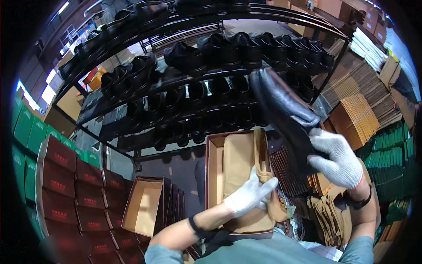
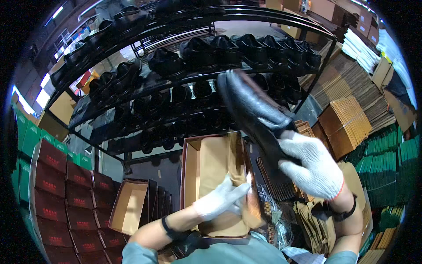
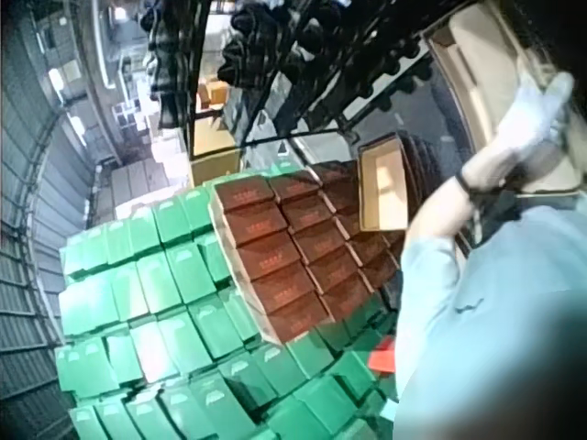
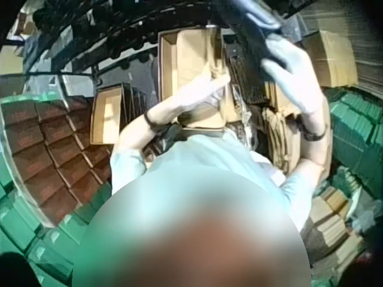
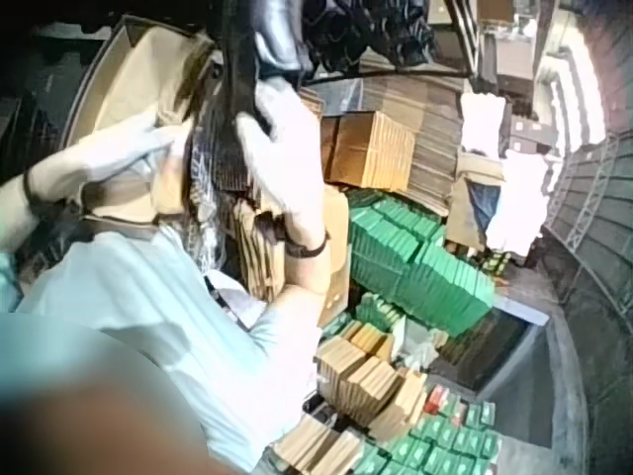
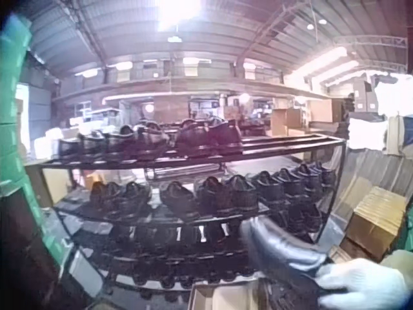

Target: The recorder is seen picking up shoes from a rack, wrapping them in paper, and placing them into shoe boxes.

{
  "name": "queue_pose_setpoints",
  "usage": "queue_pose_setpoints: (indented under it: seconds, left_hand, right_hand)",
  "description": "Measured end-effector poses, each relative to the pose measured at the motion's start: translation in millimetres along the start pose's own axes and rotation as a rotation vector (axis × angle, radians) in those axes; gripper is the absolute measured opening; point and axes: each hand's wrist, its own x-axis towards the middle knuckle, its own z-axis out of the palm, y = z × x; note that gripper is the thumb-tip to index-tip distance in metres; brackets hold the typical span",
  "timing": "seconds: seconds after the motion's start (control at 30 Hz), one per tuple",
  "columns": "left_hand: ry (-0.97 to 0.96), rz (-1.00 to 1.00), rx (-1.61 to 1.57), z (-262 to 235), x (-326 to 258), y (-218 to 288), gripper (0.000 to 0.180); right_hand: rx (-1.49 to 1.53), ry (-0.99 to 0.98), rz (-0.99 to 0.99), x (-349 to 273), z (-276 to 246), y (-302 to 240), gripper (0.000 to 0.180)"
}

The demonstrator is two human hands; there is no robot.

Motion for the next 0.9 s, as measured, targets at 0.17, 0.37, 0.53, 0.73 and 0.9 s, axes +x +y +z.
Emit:
queue_pose_setpoints:
  seconds: [0.17, 0.37, 0.53, 0.73, 0.9]
  left_hand:
    - [-0.022, 0.225, 0.825, 37, -17, 2, 0.087]
    - [0.357, 0.89, 1.55, -11, -60, 22, 0.035]
    - [0.248, 0.65, 1.317, -91, 15, 32, 0.079]
    - [0.344, 0.681, 1.391, -74, 16, 36, 0.075]
    - [0.555, 0.345, 0.641, -80, -85, -26, 0.088]
  right_hand:
    - [-0.752, 0.302, -0.666, 74, 6, -37, 0.025]
    - [-0.274, 0.025, -0.829, 101, 121, -1, 0.06]
    - [-0.403, 0.511, 0.388, -30, 147, 159, 0.085]
    - [-0.465, -0.106, 0.73, -188, 136, 271, 0.083]
    - [-0.289, 0.577, 0.6, -147, 53, 169, 0.045]
